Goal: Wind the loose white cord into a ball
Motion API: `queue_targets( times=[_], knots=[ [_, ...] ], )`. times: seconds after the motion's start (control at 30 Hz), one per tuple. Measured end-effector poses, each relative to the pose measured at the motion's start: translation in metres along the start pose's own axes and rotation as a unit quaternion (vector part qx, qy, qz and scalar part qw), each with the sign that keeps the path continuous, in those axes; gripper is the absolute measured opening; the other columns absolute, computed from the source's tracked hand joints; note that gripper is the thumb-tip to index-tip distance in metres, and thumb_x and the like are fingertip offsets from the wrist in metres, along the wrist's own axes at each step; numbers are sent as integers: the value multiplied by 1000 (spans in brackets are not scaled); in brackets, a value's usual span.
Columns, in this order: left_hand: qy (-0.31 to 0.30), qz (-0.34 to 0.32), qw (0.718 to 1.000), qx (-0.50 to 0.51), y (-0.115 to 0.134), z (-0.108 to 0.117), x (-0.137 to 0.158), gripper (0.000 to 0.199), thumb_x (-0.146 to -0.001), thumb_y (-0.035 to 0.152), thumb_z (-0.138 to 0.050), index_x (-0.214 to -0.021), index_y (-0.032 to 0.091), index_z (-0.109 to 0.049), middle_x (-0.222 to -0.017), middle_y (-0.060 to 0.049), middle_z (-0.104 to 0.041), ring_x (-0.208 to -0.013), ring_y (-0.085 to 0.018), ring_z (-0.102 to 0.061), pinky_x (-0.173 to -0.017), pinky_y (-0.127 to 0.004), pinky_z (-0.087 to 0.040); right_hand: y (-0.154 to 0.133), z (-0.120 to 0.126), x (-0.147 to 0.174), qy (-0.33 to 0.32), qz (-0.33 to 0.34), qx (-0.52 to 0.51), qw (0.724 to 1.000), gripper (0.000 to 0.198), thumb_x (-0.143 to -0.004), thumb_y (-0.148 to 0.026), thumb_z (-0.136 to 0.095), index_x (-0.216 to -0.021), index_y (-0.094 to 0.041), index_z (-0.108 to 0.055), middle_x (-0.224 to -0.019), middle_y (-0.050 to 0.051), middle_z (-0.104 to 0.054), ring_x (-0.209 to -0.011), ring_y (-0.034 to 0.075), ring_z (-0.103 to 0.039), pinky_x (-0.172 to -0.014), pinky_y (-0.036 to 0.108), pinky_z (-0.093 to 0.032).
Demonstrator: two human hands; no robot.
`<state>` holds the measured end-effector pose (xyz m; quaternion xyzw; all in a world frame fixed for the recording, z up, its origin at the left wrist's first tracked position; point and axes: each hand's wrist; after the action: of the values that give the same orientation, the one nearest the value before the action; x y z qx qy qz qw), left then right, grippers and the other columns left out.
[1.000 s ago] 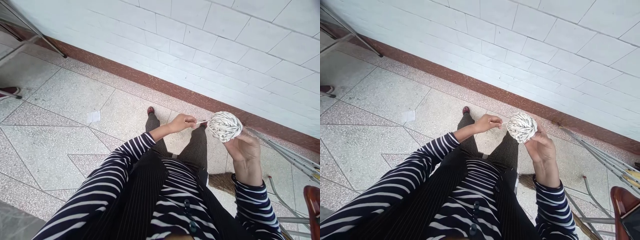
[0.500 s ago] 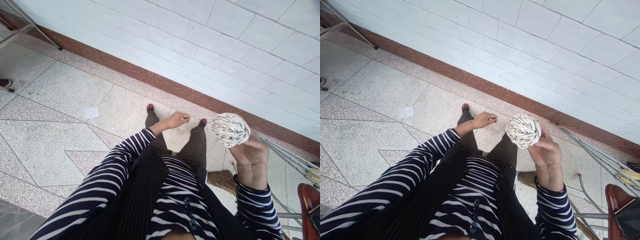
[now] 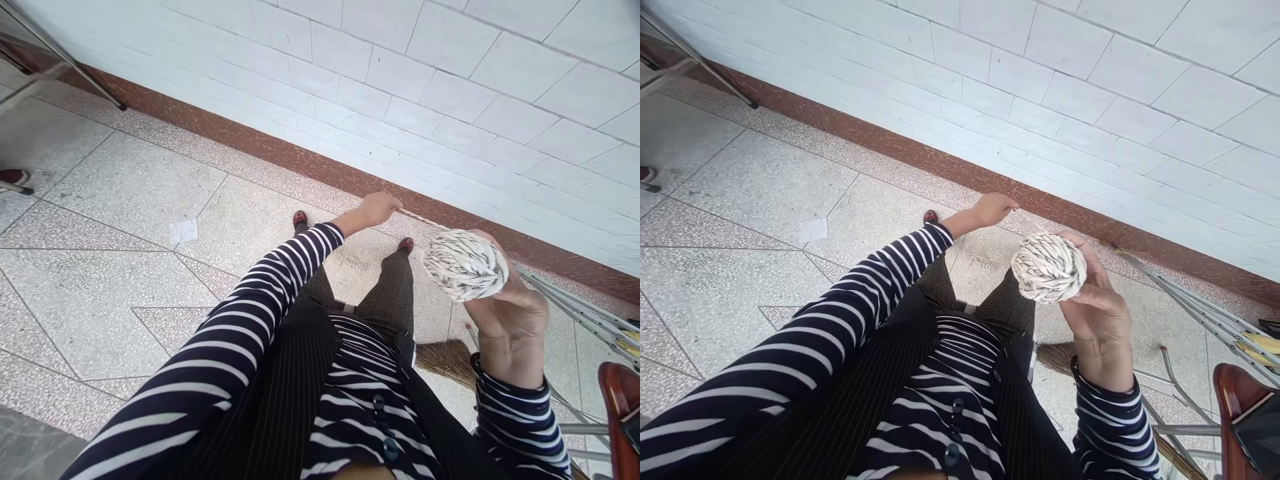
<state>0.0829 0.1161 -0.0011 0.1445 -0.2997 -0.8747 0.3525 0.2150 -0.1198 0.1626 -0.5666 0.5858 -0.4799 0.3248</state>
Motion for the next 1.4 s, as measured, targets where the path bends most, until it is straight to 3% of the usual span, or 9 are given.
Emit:
queue_targets(
  times=[0.17, 0.3, 0.43, 0.6, 0.83, 0.97, 1.17, 1.27, 1.4],
  knots=[
    [-142, -26, 978, 148, 28, -39, 44, 30, -96, 17, -49, -99, 16, -78, -87, -3, -77, -72, -13, -70, -77, -25, -52, -10, 7, 9, 58, 48, 2, 997, 52, -57, -19, -64, -107, -25, -73, -118, 8, -73, -125, 37, -63, -102, 54, -56],
    [-224, 17, 927, 300, 16, -38, 98, 23, -92, 17, -51, -92, 15, -74, -80, -2, -74, -65, -10, -69, -64, -19, -50, -6, 12, 4, 43, 41, -10, 998, 55, -54, -18, -65, -108, -26, -73, -114, 8, -73, -123, 37, -64, -102, 57, -55],
    [-191, 93, 912, 351, -9, -14, 121, 16, -88, 23, -60, -87, 12, -73, -80, -5, -73, -76, -13, -71, -66, -20, -53, -2, 5, -5, 11, 14, -12, 1000, 58, -53, -20, -67, -110, -23, -74, -117, 9, -72, -124, 37, -62, -102, 54, -56],
    [-131, 117, 924, 341, -27, 2, 101, 15, -83, 26, -70, -83, 11, -72, -79, -7, -72, -74, -15, -69, -67, -26, -55, -2, -4, -11, -35, 21, -24, 999, 61, -52, -19, -68, -113, -24, -73, -120, 8, -71, -126, 35, -61, -102, 51, -57],
    [27, 20, 993, 117, -5, 3, 22, 36, -96, 22, -49, -61, 15, -53, -62, -2, -56, -59, -11, -51, -65, -28, -42, -6, -1, -3, 1, 18, 11, 1000, 55, -57, -21, -71, -111, -30, -73, -125, 4, -70, -129, 34, -59, -100, 52, -58],
    [18, -13, 998, 66, 18, -14, -1, 34, -96, 20, -46, -63, 17, -49, -62, -1, -52, -58, -13, -44, -61, -29, -33, -8, 1, 2, 35, 39, -9, 999, 54, -57, -18, -68, -110, -25, -73, -120, 8, -72, -127, 36, -61, -103, 54, -56],
    [-80, -45, 982, 165, 33, -48, 48, 31, -88, 21, -49, -58, 16, -53, -54, 2, -46, -53, -11, -40, -59, -28, -30, -10, 1, 6, 44, 83, -54, 994, 50, -57, -13, -62, -105, -21, -73, -121, 11, -73, -127, 35, -63, -107, 54, -53],
    [-116, -9, 968, 223, 20, -41, 91, 26, -86, 23, -51, -64, 15, -63, -62, 2, -58, -56, -10, -47, -59, -25, -32, -10, 1, 5, 35, 57, -37, 997, 54, -59, -13, -61, -110, -24, -73, -124, 8, -72, -130, 33, -61, -107, 54, -54],
    [-108, 24, 969, 221, -5, -14, 133, 23, -85, 33, -60, -75, 15, -70, -68, 1, -64, -63, -11, -54, -63, -24, -35, -6, 2, -1, 22, 26, -22, 999, 59, -57, -14, -63, -114, -26, -73, -123, 6, -72, -130, 35, -60, -105, 55, -56]
  ],
)
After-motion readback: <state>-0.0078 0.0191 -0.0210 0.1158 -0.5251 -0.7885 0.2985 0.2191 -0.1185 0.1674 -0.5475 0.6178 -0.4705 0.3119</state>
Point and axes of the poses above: each hand's wrist, its own x-axis away from the middle knuckle, its own z-axis out of the back of the hand, y = z × x
